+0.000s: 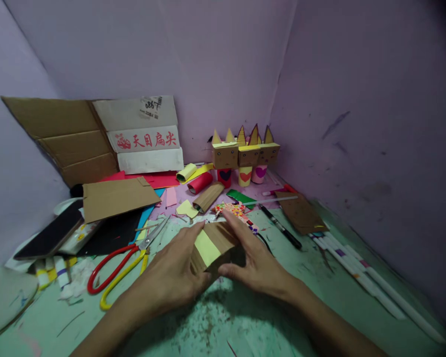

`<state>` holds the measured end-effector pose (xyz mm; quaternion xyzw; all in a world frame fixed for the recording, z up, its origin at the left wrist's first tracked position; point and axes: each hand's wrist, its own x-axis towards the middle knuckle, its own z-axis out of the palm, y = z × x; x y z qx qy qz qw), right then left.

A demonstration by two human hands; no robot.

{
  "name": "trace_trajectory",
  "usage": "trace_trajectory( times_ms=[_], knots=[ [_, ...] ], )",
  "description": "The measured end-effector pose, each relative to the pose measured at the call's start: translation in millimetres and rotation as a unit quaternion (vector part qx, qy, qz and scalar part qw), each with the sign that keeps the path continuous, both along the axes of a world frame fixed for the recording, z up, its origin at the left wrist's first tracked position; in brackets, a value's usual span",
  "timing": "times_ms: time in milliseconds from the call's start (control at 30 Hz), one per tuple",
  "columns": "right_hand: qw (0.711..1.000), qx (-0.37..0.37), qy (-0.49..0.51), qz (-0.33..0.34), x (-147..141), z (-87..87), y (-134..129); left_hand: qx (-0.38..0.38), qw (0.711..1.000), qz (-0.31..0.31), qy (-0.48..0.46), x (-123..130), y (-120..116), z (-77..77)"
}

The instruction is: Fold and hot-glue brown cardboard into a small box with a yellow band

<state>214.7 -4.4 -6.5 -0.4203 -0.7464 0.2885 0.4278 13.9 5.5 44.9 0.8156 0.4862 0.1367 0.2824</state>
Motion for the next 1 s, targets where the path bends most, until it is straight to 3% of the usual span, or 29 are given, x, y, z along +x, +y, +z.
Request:
trace_trajectory(
  times_ms=[200,533,733,1000],
  knots=[
    [0.995,-0.066,0.017,0.068,-9,-12.7,-3,-0.014,1.0,-0.001,-0.005,-2,1,-4.1],
    [0.991,-0.097,0.026,0.083,-6,-17.9,-7,-0.048,0.996,-0.038,-0.062,-14,2,-6.1],
    [0.99,-0.117,0.009,0.079,-7,-19.9,-8,-0.043,0.996,-0.082,-0.006,-25,2,-8.9],
    [0.986,-0.154,0.005,0.065,-8,-13.7,-10,-0.106,0.994,-0.018,0.0,-51,-12,-22.4]
  ],
)
